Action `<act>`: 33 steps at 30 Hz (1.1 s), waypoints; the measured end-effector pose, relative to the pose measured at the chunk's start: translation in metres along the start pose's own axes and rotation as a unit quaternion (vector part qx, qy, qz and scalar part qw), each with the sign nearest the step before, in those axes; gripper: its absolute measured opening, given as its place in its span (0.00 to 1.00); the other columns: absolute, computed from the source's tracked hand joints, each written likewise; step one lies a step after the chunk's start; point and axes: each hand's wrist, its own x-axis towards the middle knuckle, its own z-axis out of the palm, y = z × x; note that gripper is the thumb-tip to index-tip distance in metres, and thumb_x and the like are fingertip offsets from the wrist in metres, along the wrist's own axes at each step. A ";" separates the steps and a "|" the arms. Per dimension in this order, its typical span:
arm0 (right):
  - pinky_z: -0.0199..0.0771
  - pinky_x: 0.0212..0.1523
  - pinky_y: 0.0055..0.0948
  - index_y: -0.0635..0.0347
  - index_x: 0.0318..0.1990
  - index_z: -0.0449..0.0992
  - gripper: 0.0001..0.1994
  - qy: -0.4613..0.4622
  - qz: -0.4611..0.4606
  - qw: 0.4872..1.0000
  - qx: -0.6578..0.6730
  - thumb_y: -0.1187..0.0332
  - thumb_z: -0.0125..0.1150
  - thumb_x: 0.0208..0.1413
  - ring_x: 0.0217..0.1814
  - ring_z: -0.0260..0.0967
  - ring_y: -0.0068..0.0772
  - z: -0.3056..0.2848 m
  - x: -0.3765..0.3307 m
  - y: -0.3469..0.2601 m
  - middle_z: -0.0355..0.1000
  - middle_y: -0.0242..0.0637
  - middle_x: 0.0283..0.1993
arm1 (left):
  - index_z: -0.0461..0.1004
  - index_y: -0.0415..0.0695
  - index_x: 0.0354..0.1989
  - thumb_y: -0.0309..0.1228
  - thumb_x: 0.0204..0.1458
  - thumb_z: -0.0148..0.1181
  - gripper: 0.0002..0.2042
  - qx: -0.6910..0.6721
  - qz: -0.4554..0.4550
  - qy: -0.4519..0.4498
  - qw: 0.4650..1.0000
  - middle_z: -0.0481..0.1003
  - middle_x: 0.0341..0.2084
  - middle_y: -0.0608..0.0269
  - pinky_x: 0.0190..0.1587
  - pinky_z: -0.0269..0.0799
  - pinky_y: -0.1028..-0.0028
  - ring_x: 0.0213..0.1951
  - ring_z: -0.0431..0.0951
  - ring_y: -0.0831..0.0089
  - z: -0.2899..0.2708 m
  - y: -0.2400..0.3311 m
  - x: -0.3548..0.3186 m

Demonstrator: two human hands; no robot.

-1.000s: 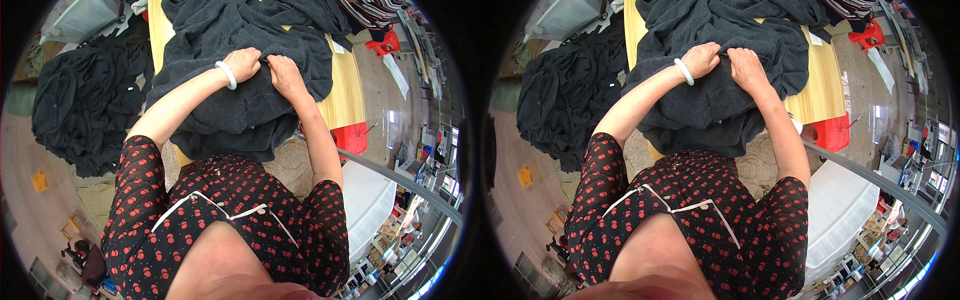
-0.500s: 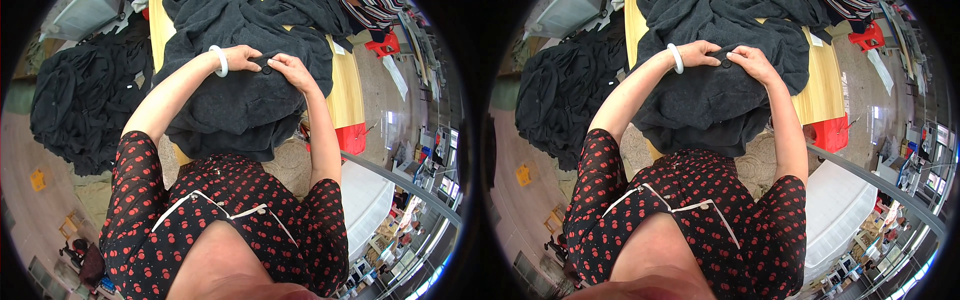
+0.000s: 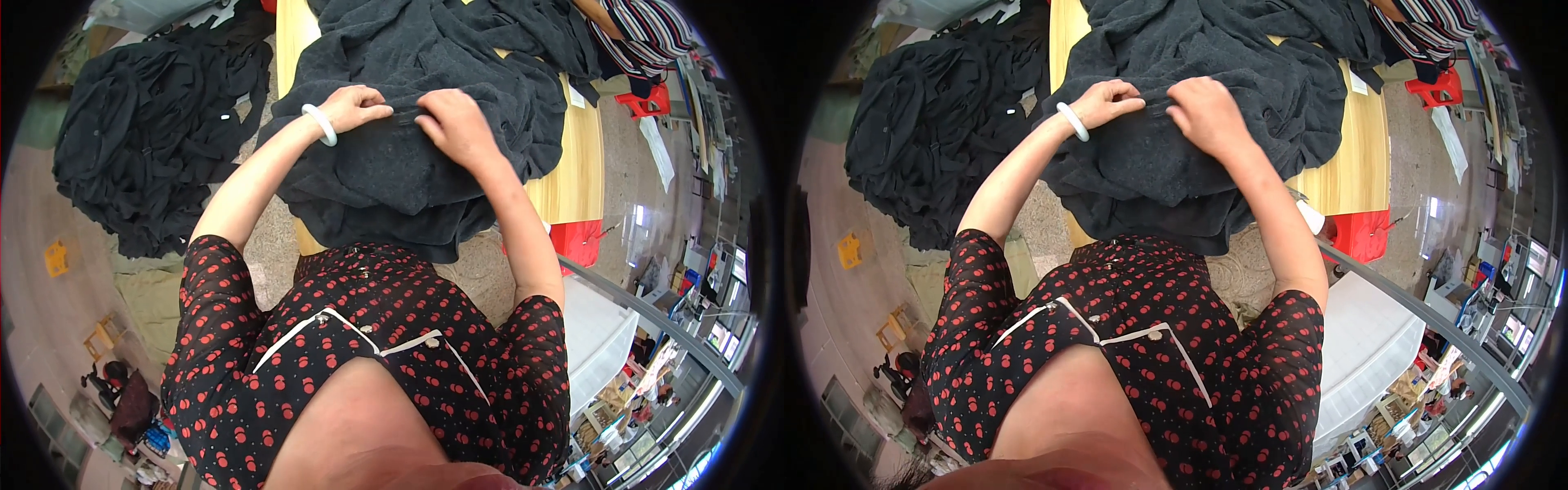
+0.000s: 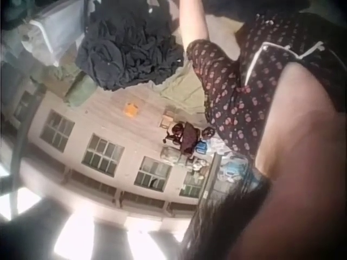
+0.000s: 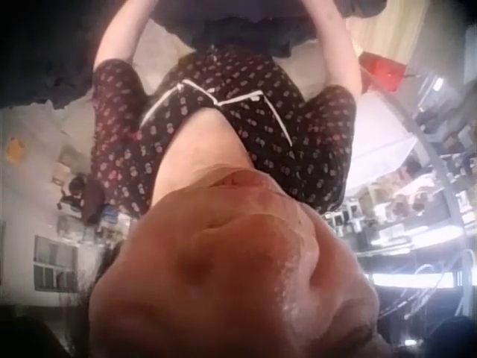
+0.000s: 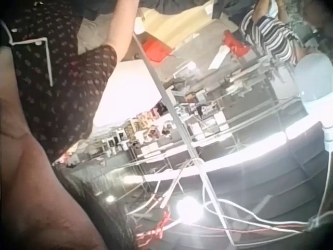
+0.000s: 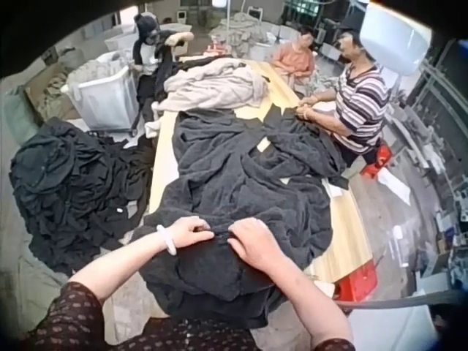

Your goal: Fold and stack black garments on a workbench in a factory setting.

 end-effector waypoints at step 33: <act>0.63 0.38 0.36 0.63 0.35 0.67 0.09 0.002 0.098 0.995 -0.019 0.74 0.52 0.44 0.35 0.63 0.43 0.028 -0.005 -0.024 0.66 0.43 0.31 | 0.71 0.34 0.29 0.38 0.48 0.51 0.15 -0.111 -0.041 0.045 0.992 0.72 0.28 0.44 0.39 0.65 0.66 0.36 0.72 0.54 0.023 0.016 0.011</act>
